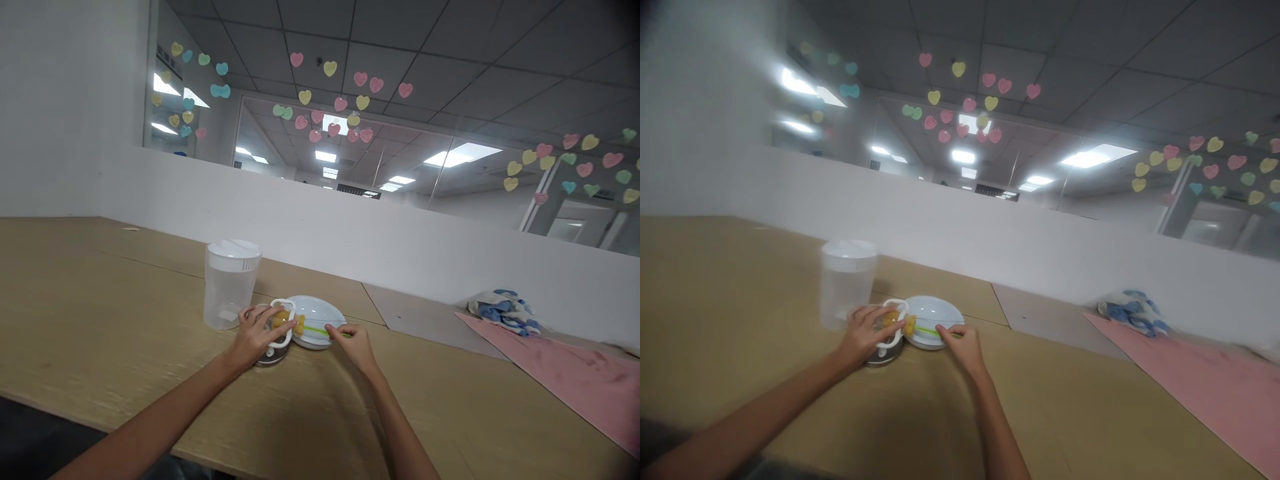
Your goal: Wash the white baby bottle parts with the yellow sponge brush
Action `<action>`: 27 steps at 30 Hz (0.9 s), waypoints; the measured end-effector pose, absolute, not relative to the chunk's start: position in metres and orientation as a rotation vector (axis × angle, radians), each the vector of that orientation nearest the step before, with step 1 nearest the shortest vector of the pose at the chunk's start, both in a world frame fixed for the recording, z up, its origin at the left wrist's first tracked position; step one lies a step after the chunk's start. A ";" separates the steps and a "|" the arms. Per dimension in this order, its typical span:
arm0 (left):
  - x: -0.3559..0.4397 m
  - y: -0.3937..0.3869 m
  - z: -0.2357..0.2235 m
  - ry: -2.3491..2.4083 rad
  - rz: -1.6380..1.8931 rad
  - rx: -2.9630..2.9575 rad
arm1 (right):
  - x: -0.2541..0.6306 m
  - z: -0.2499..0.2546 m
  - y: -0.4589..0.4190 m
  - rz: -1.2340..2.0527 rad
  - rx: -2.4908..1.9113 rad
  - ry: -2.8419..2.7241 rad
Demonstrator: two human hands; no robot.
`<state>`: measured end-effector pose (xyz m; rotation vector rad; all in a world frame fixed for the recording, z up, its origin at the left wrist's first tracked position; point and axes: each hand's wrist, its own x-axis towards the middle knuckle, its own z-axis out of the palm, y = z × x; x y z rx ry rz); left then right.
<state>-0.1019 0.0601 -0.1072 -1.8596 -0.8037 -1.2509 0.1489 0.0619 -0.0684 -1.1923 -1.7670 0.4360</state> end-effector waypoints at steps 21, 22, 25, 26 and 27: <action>-0.111 0.066 -0.098 -0.991 -1.096 -1.710 | 0.173 -0.068 0.075 0.600 -1.284 -1.512; -0.112 0.067 -0.099 -1.019 -1.092 -1.704 | 0.176 -0.071 0.078 0.589 -1.299 -1.476; -0.114 0.068 -0.099 -1.049 -1.075 -1.715 | 0.188 -0.081 0.088 0.494 -1.378 -1.308; -0.113 0.068 -0.098 -1.038 -1.070 -1.726 | 0.193 -0.085 0.092 0.444 -1.410 -1.260; -0.112 0.067 -0.097 -1.023 -1.069 -1.736 | 0.198 -0.089 0.096 0.389 -1.435 -1.235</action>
